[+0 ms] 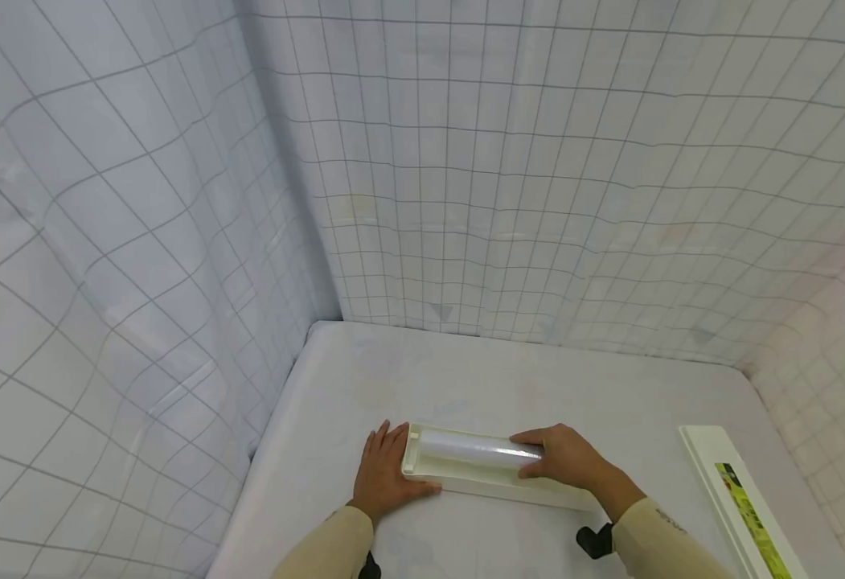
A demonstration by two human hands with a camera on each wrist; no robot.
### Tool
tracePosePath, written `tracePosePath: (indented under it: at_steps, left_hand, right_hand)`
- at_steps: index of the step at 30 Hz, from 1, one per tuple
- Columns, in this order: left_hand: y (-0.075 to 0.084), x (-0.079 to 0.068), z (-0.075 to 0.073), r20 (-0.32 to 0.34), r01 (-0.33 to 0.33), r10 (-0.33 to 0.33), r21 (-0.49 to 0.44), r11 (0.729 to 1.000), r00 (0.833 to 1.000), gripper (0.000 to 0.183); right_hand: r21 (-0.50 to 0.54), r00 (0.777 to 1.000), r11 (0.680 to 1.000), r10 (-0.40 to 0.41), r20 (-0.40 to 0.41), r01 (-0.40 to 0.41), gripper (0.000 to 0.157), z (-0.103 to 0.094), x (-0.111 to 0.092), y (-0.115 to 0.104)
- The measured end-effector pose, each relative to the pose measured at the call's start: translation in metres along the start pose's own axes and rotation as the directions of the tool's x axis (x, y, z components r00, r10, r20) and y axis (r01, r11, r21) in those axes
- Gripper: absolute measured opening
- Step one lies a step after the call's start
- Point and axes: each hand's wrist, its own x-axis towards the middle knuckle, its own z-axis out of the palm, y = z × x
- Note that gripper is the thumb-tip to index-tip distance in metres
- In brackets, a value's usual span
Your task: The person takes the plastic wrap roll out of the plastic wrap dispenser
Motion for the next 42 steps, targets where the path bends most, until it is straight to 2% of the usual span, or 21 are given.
tracePosePath:
  at_steps: [7,14,20,32,37,42]
  left_hand:
    - [-0.001,-0.001,0.001,-0.014,-0.012,0.012,0.015,1.000,1.000,0.116]
    - [0.002,-0.001,-0.001,0.019,0.012,-0.012,0.003,1.000,1.000,0.116]
    - [0.002,-0.001,0.000,0.016,0.007,-0.007,0.021,1.000,1.000,0.115]
    - [0.000,0.001,0.002,0.008,0.000,0.000,0.048,0.999,1.000,0.116]
    - [0.000,0.001,0.002,0.014,0.003,-0.004,0.054,0.999,1.000,0.117]
    - [0.000,0.001,0.002,0.026,0.015,-0.016,0.034,0.999,1.000,0.118]
  right_hand:
    - [0.009,1.000,1.000,0.005,-0.015,-0.005,0.057,-0.004,0.000,0.002]
    - [0.022,1.000,1.000,0.015,-0.020,-0.015,0.061,-0.009,-0.001,0.005]
    - [0.032,0.999,0.999,0.026,-0.028,-0.025,0.062,-0.016,-0.002,0.008]
    - [0.066,0.992,0.993,0.104,-0.073,-0.099,0.063,-0.032,-0.007,0.015]
    - [0.051,0.987,0.993,0.115,-0.108,-0.111,0.063,-0.035,-0.006,0.024]
    - [0.041,0.977,0.986,0.167,-0.136,-0.162,0.059,-0.036,-0.004,0.037]
